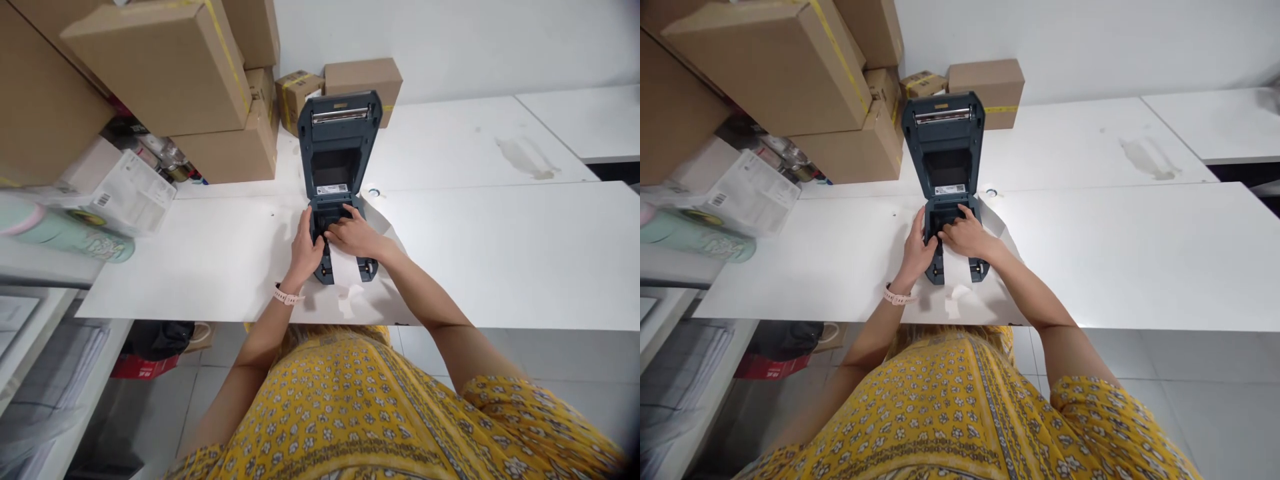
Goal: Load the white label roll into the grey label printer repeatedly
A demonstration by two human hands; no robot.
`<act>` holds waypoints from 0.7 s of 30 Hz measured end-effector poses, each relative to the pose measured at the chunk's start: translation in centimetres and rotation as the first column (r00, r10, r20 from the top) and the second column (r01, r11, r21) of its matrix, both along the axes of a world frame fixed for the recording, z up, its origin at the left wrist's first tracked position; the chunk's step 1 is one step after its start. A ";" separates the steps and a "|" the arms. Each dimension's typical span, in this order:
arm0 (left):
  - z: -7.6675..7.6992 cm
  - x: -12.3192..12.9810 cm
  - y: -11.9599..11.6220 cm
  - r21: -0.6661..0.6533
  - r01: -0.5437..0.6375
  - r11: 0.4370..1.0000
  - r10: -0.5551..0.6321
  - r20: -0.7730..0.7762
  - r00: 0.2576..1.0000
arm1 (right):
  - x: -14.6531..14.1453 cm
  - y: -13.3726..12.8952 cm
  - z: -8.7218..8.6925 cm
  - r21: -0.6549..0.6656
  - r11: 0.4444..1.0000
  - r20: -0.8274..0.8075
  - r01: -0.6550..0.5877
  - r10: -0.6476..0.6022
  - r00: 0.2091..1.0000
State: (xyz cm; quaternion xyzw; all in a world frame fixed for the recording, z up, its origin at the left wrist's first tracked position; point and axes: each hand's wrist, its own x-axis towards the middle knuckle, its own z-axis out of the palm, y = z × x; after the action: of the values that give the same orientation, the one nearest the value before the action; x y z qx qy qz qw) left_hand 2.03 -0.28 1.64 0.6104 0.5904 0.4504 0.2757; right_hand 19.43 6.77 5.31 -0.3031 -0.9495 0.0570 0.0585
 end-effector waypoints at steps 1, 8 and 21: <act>0.3 -0.1 0.0 0.000 0.022 1.000 -0.022 -0.008 1.000 | 0.2 0.1 0.1 -0.037 0.999 -0.011 0.001 -0.002 1.000; 1.2 -0.4 -0.5 -0.015 0.085 0.996 -0.085 -0.059 0.995 | 4.6 0.0 2.6 -0.437 0.858 -0.460 -0.270 0.045 0.887; 0.4 0.2 -0.9 0.032 0.014 0.999 -0.014 -0.013 1.000 | 20.4 0.2 -2.2 -0.660 0.750 -0.751 0.047 -0.658 -0.056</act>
State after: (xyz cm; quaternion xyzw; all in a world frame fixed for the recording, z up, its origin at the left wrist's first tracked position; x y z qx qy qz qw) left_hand 2.19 -1.20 2.06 0.6217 0.5805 0.4540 0.2653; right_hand 39.87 6.98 3.07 -0.4295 -0.4810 0.4404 0.6246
